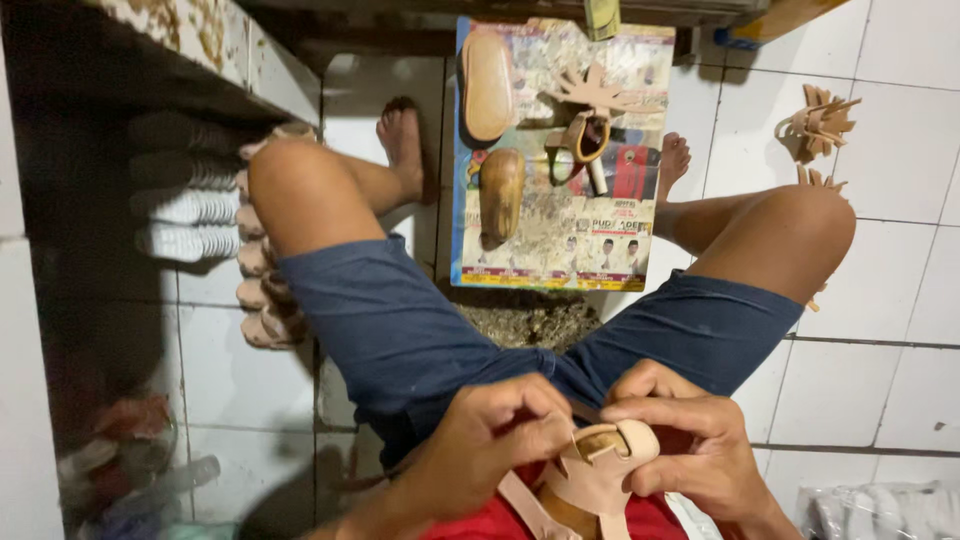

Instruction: The person sits on the floor of a sandal workshop and sands leather sandal parts with a sanding stick, smoothing the edges of straps and soles. They fit a strap assembly onto a wooden last, press and shape the leather upper over the last, and continue sanding the assembled sandal.

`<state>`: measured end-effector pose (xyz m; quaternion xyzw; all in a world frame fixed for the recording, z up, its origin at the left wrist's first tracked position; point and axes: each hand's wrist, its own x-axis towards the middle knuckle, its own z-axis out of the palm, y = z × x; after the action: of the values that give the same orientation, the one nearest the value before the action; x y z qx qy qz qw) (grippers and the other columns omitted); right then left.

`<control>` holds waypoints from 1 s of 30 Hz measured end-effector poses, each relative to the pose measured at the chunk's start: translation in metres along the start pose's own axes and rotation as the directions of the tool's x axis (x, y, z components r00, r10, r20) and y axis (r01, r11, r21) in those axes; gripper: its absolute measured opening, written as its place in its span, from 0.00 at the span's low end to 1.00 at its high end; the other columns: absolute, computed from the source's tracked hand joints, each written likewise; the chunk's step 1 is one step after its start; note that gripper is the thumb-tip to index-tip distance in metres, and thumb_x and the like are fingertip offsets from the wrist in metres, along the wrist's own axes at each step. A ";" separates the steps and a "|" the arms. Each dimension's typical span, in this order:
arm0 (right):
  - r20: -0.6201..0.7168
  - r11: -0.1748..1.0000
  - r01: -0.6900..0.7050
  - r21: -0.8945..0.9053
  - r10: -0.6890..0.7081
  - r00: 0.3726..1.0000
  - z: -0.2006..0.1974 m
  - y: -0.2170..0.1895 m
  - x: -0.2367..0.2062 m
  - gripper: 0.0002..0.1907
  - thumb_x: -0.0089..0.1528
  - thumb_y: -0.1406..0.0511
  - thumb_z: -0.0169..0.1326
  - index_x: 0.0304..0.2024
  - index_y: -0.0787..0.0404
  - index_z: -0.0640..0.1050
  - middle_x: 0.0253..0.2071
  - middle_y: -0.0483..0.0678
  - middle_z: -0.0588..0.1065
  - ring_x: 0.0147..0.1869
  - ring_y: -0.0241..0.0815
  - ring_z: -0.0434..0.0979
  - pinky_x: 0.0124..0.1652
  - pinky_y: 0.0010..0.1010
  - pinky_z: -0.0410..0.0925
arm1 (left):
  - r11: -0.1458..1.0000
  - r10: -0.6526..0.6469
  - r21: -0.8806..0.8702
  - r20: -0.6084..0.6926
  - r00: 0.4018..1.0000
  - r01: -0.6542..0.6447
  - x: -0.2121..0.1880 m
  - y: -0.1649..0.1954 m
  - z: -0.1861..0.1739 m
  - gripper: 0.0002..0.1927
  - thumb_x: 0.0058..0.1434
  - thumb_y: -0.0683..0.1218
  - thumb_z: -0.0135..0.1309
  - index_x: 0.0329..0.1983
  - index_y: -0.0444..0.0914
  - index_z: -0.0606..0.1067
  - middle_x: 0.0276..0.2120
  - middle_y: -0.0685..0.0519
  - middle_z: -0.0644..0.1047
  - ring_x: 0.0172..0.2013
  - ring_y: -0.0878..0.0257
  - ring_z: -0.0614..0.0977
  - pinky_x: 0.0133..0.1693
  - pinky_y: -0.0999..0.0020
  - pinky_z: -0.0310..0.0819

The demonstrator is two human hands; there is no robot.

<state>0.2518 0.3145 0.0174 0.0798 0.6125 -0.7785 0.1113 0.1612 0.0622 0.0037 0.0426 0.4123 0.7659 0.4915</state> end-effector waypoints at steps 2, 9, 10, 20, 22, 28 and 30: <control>0.020 0.999 0.033 -0.042 -0.033 0.999 0.000 -0.001 -0.003 0.30 0.50 0.61 0.74 0.51 0.72 0.83 0.46 0.57 0.77 0.50 0.49 0.77 0.50 0.38 0.70 | 0.976 -0.063 -0.201 0.119 0.991 0.087 0.009 -0.008 -0.007 0.08 0.75 0.39 0.57 0.48 0.28 0.72 0.49 0.46 0.70 0.52 0.62 0.73 0.59 0.68 0.68; 0.054 0.994 0.070 0.089 -0.075 0.996 0.003 -0.006 -0.011 0.33 0.52 0.65 0.73 0.58 0.69 0.79 0.47 0.55 0.74 0.60 0.55 0.74 0.57 0.44 0.69 | 0.696 -0.229 -0.395 0.669 0.707 0.600 0.064 -0.011 -0.015 0.51 0.61 0.37 0.65 0.81 0.48 0.49 0.66 0.46 0.63 0.66 0.58 0.70 0.65 0.62 0.67; 0.007 0.988 0.033 0.150 -0.034 0.999 0.005 -0.007 -0.012 0.38 0.51 0.68 0.74 0.62 0.70 0.75 0.48 0.56 0.73 0.57 0.53 0.74 0.55 0.43 0.69 | 0.784 -0.259 -0.334 0.592 0.764 0.524 0.064 -0.002 -0.017 0.50 0.60 0.37 0.64 0.79 0.50 0.49 0.65 0.46 0.63 0.64 0.57 0.72 0.62 0.61 0.70; -0.037 0.989 -0.052 0.140 0.058 0.998 0.018 -0.010 -0.001 0.53 0.51 0.75 0.73 0.75 0.68 0.61 0.45 0.52 0.72 0.50 0.42 0.72 0.53 0.35 0.68 | 0.819 0.016 0.571 0.086 0.996 -0.062 -0.002 0.088 0.025 0.11 0.59 0.42 0.62 0.42 0.31 0.78 0.39 0.50 0.79 0.38 0.66 0.81 0.39 0.73 0.77; 0.001 0.986 -0.038 0.162 0.038 0.999 0.021 -0.011 0.001 0.54 0.52 0.74 0.73 0.76 0.67 0.59 0.44 0.53 0.72 0.48 0.43 0.73 0.51 0.35 0.68 | 0.774 0.052 0.631 0.028 0.998 -0.058 -0.001 0.088 0.029 0.07 0.63 0.42 0.60 0.40 0.33 0.80 0.38 0.52 0.81 0.39 0.68 0.83 0.41 0.73 0.78; 0.082 0.961 0.064 0.269 -0.089 0.993 0.027 -0.014 -0.002 0.54 0.58 0.75 0.71 0.79 0.62 0.54 0.48 0.55 0.71 0.52 0.47 0.73 0.53 0.39 0.69 | 0.904 -0.067 0.425 0.016 0.998 0.054 -0.002 0.073 0.017 0.07 0.69 0.43 0.58 0.40 0.34 0.79 0.39 0.51 0.80 0.42 0.65 0.81 0.47 0.70 0.76; 0.098 0.967 0.105 0.234 -0.131 0.987 0.028 -0.012 -0.006 0.54 0.58 0.75 0.72 0.79 0.60 0.54 0.49 0.56 0.71 0.53 0.47 0.73 0.53 0.40 0.70 | 0.946 -0.157 0.293 0.048 0.986 0.137 -0.003 0.066 0.013 0.06 0.69 0.43 0.57 0.43 0.33 0.77 0.47 0.50 0.77 0.48 0.65 0.78 0.53 0.70 0.73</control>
<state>0.2542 0.2900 0.0366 0.0113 0.5156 -0.8521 0.0892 0.1213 0.0557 0.0572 0.1102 0.5040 0.6567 0.5500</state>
